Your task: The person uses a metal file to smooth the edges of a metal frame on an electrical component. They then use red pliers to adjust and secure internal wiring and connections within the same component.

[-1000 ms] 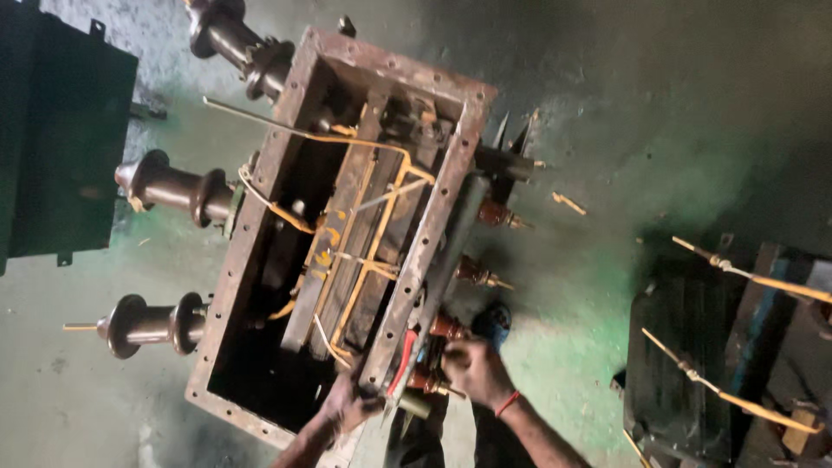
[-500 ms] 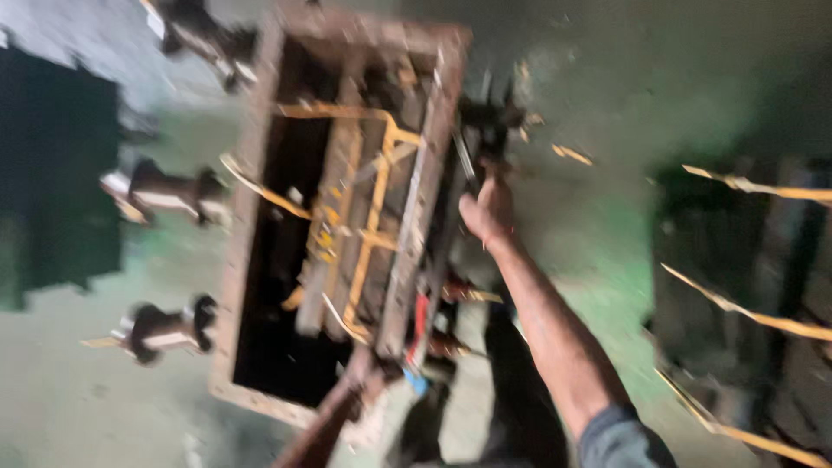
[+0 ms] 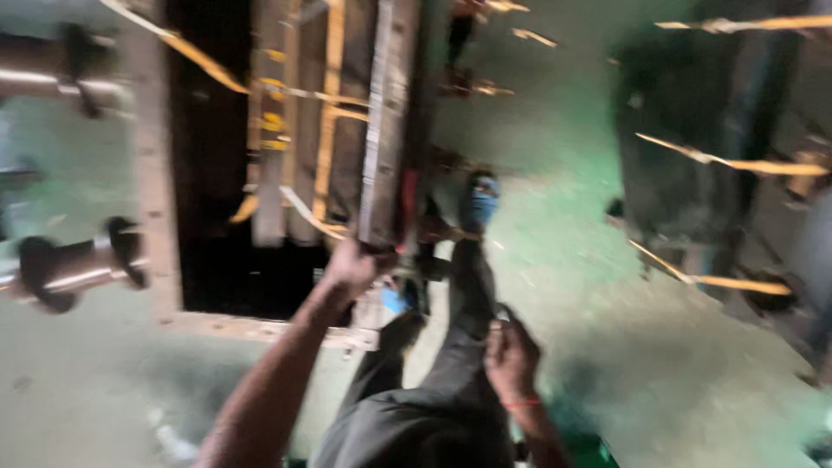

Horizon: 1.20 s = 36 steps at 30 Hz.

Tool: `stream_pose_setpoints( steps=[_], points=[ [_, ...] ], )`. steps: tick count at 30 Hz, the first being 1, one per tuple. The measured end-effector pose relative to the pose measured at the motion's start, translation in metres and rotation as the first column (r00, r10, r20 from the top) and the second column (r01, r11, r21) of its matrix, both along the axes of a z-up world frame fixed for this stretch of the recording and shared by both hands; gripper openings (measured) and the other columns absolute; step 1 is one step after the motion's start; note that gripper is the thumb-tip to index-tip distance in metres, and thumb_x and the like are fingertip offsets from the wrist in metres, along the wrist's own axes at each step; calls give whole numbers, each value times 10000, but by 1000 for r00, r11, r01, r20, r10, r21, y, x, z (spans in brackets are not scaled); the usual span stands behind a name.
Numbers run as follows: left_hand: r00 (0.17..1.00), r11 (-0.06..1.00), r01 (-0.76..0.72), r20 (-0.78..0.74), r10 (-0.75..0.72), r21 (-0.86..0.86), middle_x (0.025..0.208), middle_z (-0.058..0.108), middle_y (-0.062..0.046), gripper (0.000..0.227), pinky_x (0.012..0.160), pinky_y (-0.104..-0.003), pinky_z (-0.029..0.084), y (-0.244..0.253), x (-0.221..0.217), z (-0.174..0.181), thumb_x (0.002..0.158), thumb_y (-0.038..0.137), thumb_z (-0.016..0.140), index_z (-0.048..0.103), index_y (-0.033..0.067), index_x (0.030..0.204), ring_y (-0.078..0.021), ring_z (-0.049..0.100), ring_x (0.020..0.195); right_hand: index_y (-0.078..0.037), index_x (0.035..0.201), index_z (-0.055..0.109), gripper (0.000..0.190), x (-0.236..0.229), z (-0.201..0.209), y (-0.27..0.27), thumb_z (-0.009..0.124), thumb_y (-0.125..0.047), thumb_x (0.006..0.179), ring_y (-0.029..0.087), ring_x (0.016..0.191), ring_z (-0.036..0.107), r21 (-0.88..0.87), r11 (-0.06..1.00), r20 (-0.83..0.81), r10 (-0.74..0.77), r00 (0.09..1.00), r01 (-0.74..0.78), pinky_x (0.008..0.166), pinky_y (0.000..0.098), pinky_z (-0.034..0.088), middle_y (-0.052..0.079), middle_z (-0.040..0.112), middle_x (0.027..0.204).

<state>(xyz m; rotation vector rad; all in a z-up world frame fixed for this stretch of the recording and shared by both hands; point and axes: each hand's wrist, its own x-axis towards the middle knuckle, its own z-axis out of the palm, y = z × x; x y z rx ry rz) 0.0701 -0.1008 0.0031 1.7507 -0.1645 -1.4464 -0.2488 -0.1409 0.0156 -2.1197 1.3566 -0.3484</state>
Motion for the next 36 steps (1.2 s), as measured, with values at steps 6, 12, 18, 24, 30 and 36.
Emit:
stream_pose_setpoints(
  steps=[6, 12, 18, 24, 30, 36],
  points=[
    [1000, 989, -24, -12, 23, -146, 1066, 682, -89, 757, 801, -341, 601, -5, 0, 4, 691, -24, 738, 456, 68, 1387, -191, 683, 922, -45, 1149, 691, 193, 24, -4, 25, 638, -114, 977, 325, 789, 728, -68, 994, 114, -76, 991, 84, 681, 408, 594, 167, 731, 980],
    [999, 998, 50, 22, -49, -28, 997, 689, -122, 724, 760, -364, 581, 4, 2, -1, 701, -30, 725, 467, 75, 1368, -217, 674, 874, -11, 1118, 668, 198, 34, -23, 22, 632, -44, 925, 397, 862, 699, -111, 994, 67, -3, 998, 10, 727, 444, 585, 202, 704, 1009],
    [999, 995, 11, 52, -5, -103, 1121, 676, -125, 814, 865, -364, 584, 3, -6, -18, 695, -48, 754, 405, 89, 1418, -229, 664, 993, 16, 1209, 646, 318, 59, -1, 14, 587, 6, 897, 417, 1072, 679, -117, 985, 104, 142, 984, -130, 901, 449, 584, 258, 688, 1204],
    [960, 980, -193, -218, 177, -55, 1019, 691, -133, 884, 773, -373, 610, 1, 2, -28, 665, -59, 665, 333, 218, 1436, -232, 699, 877, -13, 1213, 650, 345, 90, -12, 13, 615, 8, 870, 458, 1165, 627, -214, 971, 216, 150, 965, -103, 981, 498, 539, 269, 652, 1228],
    [1000, 986, 23, 5, -22, -163, 970, 664, -133, 698, 698, -346, 588, 4, 5, -11, 737, -43, 699, 445, 25, 1384, -199, 662, 805, -10, 1115, 708, 195, 104, 9, -24, 652, -34, 929, 361, 919, 718, -218, 976, 226, 66, 972, -15, 809, 433, 593, 194, 724, 1010],
    [997, 996, -48, -71, 43, -76, 1005, 684, -84, 830, 665, -334, 596, -9, 2, 17, 662, -38, 697, 407, 58, 1434, -181, 692, 790, -66, 1054, 699, 98, 156, -77, -220, 630, -133, 1067, 345, 805, 723, -146, 989, 184, 29, 982, -2, 678, 451, 549, 153, 734, 922]
  ],
)
